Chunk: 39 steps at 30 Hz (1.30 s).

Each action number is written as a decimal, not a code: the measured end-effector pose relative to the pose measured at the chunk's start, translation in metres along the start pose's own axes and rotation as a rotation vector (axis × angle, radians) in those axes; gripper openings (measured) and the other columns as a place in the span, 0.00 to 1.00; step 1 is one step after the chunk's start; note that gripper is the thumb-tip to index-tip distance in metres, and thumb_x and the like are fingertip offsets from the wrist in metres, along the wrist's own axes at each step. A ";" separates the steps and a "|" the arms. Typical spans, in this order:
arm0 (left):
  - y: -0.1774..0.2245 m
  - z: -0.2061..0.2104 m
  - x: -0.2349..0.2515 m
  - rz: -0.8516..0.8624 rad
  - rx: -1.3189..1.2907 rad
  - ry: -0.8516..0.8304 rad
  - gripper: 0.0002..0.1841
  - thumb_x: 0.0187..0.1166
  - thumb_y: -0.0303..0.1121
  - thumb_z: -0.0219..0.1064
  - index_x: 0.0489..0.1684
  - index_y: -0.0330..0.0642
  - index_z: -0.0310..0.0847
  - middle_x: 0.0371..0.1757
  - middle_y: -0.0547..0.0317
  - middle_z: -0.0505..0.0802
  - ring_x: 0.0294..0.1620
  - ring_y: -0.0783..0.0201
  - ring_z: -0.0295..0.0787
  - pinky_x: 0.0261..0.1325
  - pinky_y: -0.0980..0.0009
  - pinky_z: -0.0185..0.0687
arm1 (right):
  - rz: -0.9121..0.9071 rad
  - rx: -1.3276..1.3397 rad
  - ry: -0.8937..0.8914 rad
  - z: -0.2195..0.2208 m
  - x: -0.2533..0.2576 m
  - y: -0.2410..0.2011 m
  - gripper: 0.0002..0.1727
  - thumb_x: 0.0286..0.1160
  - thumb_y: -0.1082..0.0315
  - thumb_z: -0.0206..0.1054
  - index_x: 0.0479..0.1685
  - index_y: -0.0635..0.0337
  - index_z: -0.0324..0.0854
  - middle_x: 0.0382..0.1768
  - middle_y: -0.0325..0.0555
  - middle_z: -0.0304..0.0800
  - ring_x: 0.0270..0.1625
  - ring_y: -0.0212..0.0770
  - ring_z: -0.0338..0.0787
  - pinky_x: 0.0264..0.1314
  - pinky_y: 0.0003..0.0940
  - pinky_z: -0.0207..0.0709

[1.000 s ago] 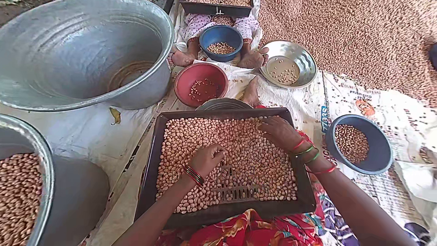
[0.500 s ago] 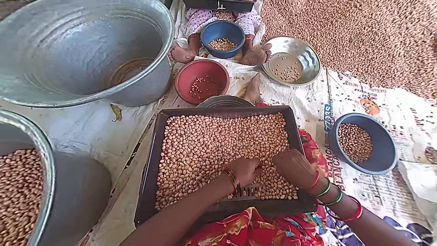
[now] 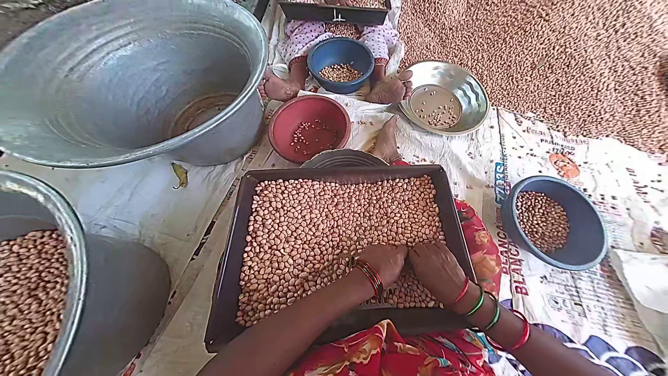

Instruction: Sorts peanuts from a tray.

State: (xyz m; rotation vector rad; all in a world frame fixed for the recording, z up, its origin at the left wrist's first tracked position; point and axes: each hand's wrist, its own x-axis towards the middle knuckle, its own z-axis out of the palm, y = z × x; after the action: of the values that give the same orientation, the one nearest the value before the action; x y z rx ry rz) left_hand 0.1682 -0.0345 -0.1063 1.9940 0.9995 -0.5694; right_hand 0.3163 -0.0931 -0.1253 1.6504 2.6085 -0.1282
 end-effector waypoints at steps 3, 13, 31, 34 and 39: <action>0.001 0.001 0.001 0.004 -0.001 0.010 0.21 0.96 0.36 0.45 0.80 0.35 0.69 0.67 0.32 0.87 0.70 0.34 0.84 0.69 0.38 0.76 | -0.010 0.027 0.048 0.005 -0.002 0.003 0.04 0.64 0.83 0.68 0.31 0.75 0.88 0.31 0.63 0.91 0.36 0.63 0.95 0.38 0.54 0.86; -0.029 0.002 0.001 0.048 -1.042 0.224 0.18 0.97 0.38 0.46 0.50 0.34 0.79 0.21 0.65 0.76 0.15 0.74 0.66 0.21 0.79 0.63 | 0.014 0.573 0.052 -0.051 0.014 0.020 0.11 0.74 0.72 0.66 0.44 0.74 0.89 0.40 0.65 0.92 0.41 0.61 0.94 0.45 0.55 0.85; -0.061 -0.024 -0.028 0.066 -1.689 0.520 0.24 0.97 0.38 0.42 0.20 0.49 0.65 0.09 0.72 0.70 0.05 0.80 0.59 0.10 0.85 0.55 | 0.120 0.153 0.173 -0.040 0.037 0.091 0.09 0.77 0.75 0.66 0.41 0.70 0.92 0.58 0.73 0.90 0.68 0.79 0.83 0.72 0.82 0.63; -0.084 -0.031 -0.039 0.005 -1.633 0.671 0.21 0.97 0.38 0.43 0.27 0.44 0.71 0.10 0.72 0.70 0.05 0.80 0.59 0.10 0.85 0.55 | 0.091 0.180 0.302 -0.046 0.032 0.110 0.10 0.77 0.73 0.67 0.39 0.69 0.93 0.51 0.70 0.92 0.59 0.77 0.88 0.62 0.78 0.71; -0.103 -0.039 -0.044 -0.049 -1.443 0.806 0.13 0.93 0.31 0.53 0.42 0.34 0.80 0.13 0.70 0.73 0.07 0.80 0.61 0.11 0.86 0.56 | 0.394 0.022 0.295 -0.068 0.027 0.129 0.12 0.80 0.77 0.61 0.42 0.76 0.89 0.54 0.77 0.89 0.65 0.81 0.83 0.72 0.86 0.56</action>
State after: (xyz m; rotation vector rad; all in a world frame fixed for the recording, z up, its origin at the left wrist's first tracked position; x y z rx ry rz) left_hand 0.0599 0.0148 -0.1018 0.7910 1.3180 0.8590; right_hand 0.4218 -0.0075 -0.0659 2.3060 2.4038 0.1121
